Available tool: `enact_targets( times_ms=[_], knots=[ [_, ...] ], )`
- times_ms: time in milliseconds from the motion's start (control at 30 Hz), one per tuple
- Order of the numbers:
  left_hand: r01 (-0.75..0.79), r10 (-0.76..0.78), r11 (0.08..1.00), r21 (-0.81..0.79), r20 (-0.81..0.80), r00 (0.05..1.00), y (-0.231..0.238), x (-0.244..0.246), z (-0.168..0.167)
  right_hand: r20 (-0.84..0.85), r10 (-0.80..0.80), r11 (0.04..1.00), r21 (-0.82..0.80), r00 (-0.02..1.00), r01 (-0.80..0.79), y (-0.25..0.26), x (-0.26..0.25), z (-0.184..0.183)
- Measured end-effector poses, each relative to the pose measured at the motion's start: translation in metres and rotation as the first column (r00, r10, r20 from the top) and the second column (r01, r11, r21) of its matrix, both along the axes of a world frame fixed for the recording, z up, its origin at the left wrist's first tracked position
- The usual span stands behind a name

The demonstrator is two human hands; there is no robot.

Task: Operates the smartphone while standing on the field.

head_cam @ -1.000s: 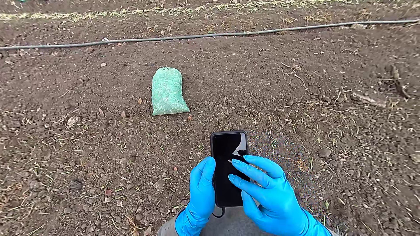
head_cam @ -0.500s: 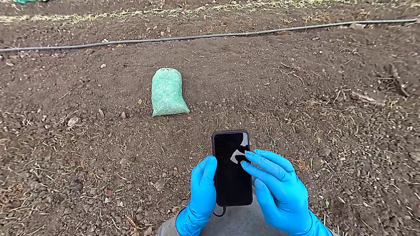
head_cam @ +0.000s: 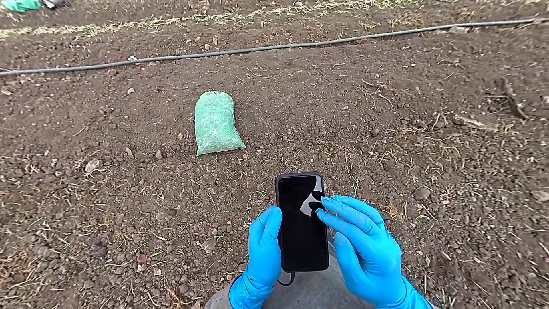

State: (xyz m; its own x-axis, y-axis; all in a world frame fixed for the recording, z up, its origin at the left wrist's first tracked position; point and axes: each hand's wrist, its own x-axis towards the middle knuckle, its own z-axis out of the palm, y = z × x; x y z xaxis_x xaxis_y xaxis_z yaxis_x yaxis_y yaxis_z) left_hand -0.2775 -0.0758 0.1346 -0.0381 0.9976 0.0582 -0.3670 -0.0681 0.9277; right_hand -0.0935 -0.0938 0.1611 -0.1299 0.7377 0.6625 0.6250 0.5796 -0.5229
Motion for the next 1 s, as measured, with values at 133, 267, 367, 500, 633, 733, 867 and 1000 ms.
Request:
enact_targets(
  times_ms=[133, 267, 367, 500, 633, 733, 867, 1000],
  knots=[
    [0.01, -0.01, 1.0, -0.006, 0.0, 1.0, 0.0003, 0.0006, -0.0011, -0.001, -0.01, 1.0, -0.007, 1.0, 0.01, -0.001, 0.0004, -0.0011],
    [0.018, -0.018, 1.0, -0.005, -0.001, 1.0, 0.0009, 0.001, -0.0016, 0.004, -0.02, 1.0, -0.004, 1.0, 0.02, -0.0003, 0.0004, -0.0013],
    [0.019, -0.019, 1.0, -0.01, -0.011, 1.0, 0.0007, 0.0008, -0.0014, 0.035, -0.032, 0.999, -0.021, 0.999, 0.032, 0.0008, 0.0003, -0.0001],
    [0.034, -0.034, 0.999, -0.001, -0.004, 0.999, 0.0008, -0.0001, -0.0022, 0.06, -0.008, 1.0, -0.028, 0.998, 0.009, 0.0034, -0.0008, 0.0019],
    [0.029, -0.029, 1.0, 0.003, 0.0, 1.0, 0.0003, -0.0007, -0.0034, 0.041, 0.0, 1.0, -0.028, 0.999, 0.001, 0.0062, -0.0034, 0.0047],
    [0.023, -0.023, 1.0, 0.003, -0.005, 1.0, -0.0002, -0.0024, -0.0042, 0.026, -0.006, 1.0, -0.024, 1.0, 0.007, 0.0078, -0.0042, 0.0055],
    [0.015, -0.015, 1.0, -0.011, -0.001, 1.0, -0.0005, -0.0036, -0.0039, 0.034, 0.003, 1.0, -0.028, 0.999, -0.003, 0.0076, -0.0054, 0.005],
    [0.014, -0.014, 1.0, -0.011, 0.007, 1.0, -0.0008, -0.0033, -0.005, 0.049, 0.011, 1.0, -0.029, 0.999, -0.01, 0.008, -0.0083, 0.0058]
  ],
)
